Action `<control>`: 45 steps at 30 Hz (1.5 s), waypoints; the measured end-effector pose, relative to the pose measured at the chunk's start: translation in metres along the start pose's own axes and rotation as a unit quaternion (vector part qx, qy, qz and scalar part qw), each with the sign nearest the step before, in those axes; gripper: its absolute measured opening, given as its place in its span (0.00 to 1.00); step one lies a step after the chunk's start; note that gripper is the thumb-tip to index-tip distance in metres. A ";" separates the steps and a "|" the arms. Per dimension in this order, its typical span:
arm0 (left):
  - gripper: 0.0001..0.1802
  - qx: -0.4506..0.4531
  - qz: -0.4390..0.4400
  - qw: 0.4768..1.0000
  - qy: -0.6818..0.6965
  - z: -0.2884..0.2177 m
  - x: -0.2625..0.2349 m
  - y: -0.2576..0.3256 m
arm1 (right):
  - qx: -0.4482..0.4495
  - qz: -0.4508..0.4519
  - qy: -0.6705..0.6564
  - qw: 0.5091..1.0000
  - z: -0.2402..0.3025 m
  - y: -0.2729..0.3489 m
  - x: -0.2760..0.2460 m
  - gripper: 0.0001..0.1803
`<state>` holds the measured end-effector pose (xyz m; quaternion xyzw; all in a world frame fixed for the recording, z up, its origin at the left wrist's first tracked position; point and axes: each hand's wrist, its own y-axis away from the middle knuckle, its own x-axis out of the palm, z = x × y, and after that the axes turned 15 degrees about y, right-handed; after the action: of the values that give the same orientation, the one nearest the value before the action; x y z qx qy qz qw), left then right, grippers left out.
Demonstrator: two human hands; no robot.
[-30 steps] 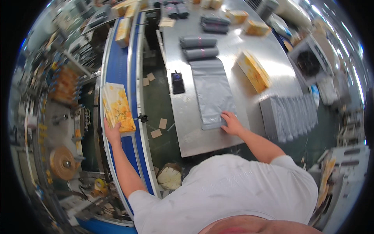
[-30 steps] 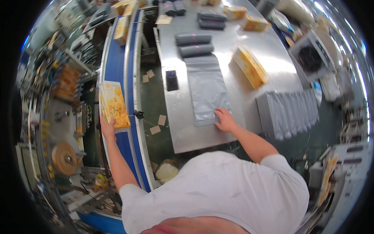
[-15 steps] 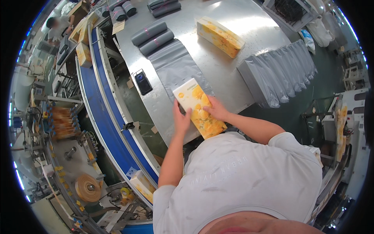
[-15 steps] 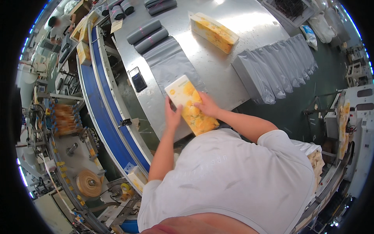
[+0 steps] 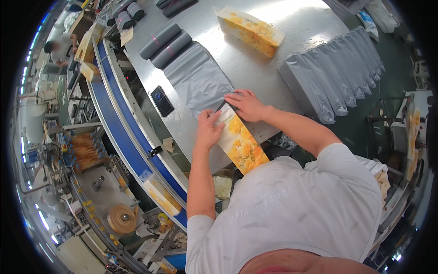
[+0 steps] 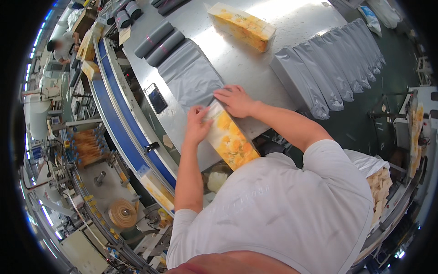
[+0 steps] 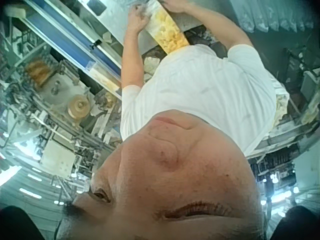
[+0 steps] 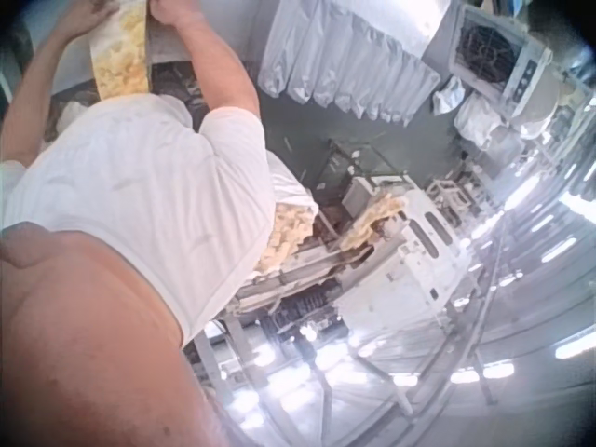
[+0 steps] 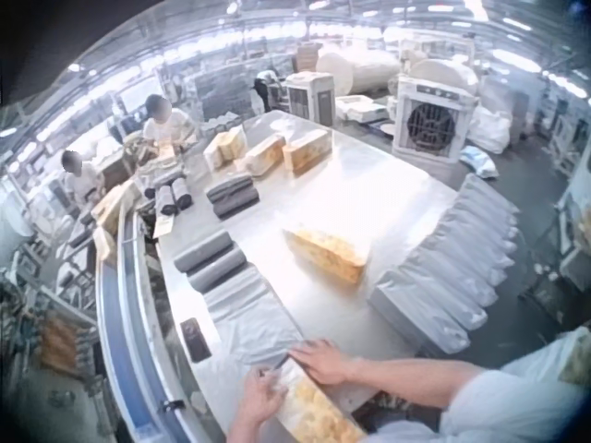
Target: The person picks up bread loaves from a conveyor belt, places them into plastic bags, and folds the bag openings before setting them aside.
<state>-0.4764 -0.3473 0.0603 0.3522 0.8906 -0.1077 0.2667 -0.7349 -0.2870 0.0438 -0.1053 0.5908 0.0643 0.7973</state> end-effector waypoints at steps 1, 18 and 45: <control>0.34 -0.019 -0.006 0.998 -0.068 -0.025 0.006 -0.010 | 0.000 0.002 -0.013 1.000 -0.004 0.003 -0.009 0.38; 0.16 -0.128 -0.312 0.941 0.036 0.048 0.025 0.031 | 0.084 0.032 0.050 0.995 -0.001 -0.021 0.020 0.11; 0.09 -0.298 -0.221 0.868 0.330 0.038 0.071 0.134 | -0.043 0.035 -0.103 0.993 0.127 0.032 0.032 0.07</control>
<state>-0.4127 -0.2241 -0.0113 0.0649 0.9710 0.2295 0.0193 -0.6143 -0.2257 0.0454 -0.1114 0.5058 0.1276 0.8459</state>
